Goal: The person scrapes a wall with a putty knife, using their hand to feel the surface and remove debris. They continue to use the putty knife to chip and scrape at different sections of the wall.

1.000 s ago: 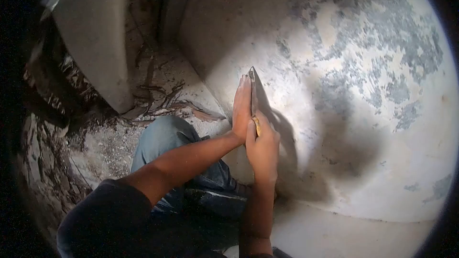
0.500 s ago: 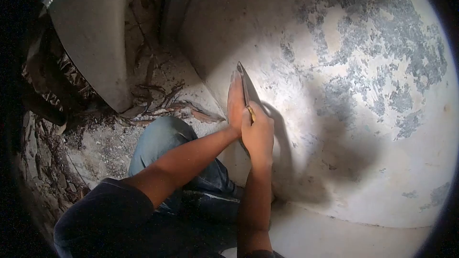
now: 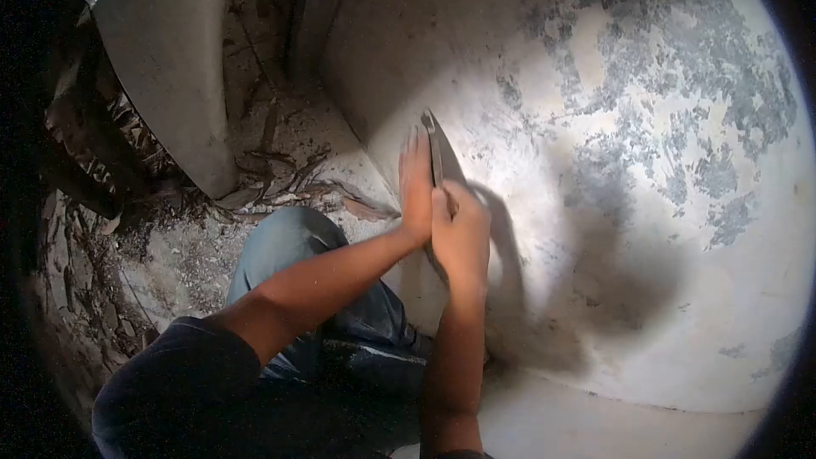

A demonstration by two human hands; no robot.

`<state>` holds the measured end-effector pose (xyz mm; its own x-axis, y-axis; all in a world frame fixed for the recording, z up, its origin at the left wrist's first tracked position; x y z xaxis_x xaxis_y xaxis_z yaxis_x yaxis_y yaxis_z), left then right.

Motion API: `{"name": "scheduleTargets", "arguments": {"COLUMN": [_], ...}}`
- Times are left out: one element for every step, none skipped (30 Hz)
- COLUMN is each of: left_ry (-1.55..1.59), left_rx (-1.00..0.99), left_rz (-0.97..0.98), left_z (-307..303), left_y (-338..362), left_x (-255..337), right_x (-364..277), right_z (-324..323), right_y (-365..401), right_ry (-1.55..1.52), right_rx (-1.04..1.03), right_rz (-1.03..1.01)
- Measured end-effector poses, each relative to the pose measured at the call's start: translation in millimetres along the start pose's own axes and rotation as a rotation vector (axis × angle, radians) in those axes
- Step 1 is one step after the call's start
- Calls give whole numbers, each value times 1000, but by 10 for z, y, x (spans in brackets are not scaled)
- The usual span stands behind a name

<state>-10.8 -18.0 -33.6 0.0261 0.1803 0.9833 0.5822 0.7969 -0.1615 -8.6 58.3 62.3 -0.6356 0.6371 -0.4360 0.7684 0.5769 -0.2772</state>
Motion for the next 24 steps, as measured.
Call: {"name": "scheduleTargets", "arguments": {"left_ry": [-9,36,84,151,153,169,185,142,141,151,160,155,185,215,215,239,262,299,294,251,210,215,223,328], "left_rx": [-11,-18,-21,-50,-51,-71,-89,-102,-96,-59,-35,-56,-23,17,18,-20,-49,-60,-55,-33,-21,22,9,-10], "left_rz": [-2,-44,-86,-104,-102,-57,-11,-30,-33,-26,-23,-32,-39,-48,-52,-35,-18,-26,-28,-67,-105,-84,-91,-65], "left_z": [14,25,32,6,0,6,14,53,93,117,137,170,156,118,106,103,92,72,56,55,73,71,79,66], "left_y": [-59,-133,-145,-115,-63,4,52,85,44,20,41,23,-30,-35,9,24,10,-13,-71,-136,-154,-138,-91,-63], "left_x": [-35,-101,-152,-101,-90,-63,-45,-73,-88,-108,-138,-131,-94,-72,-87,-82,-80,-75,-89,-126,-138,-75,-42,-18], "right_x": [-8,-4,-81,-187,-249,-243,-246,-204,-144,-133,-56,-78,-120,-177,-212,-261,-303,-289,-254,-230,-240,-261,-272,-332], "right_z": [26,84,47,26,18,-10,-2,-13,-11,-2,-3,-10,-28,-57,-51,-64,-59,-10,10,8,-13,-11,-2,-22], "right_y": [-59,-152,-120,-110,-127,-37,14,66,102,43,8,-90,-156,-166,-106,-52,-62,-120,-166,-179,-216,-293,-314,-271], "right_ry": [-48,-62,-64,10,86,75,76,76,75,110,109,95,83,74,75,152,227,222,198,175,177,187,202,230], "right_rx": [-9,-91,-89,-100,-110,-66,-64,-32,-3,4,-1,-58,-114,-132,-137,-117,-99,-106,-69,-28,-26,-101,-181,-144], "right_rz": [-4,16,31,22,4,-16,-27,25,84,20,46,45,39,67,68,61,46,29,-18,-50,-29,24,72,49]}}
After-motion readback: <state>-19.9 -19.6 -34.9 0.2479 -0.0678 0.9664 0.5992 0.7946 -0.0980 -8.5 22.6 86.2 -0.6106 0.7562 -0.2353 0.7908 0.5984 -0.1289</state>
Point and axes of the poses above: each hand's wrist, its own y-axis away from the middle knuckle, its own z-axis out of the palm, x = y × z, the point moved 7 cm from there along -y, towards the middle knuckle, and after that the axes turned 11 degrees about -z, right-handed, at the moved point
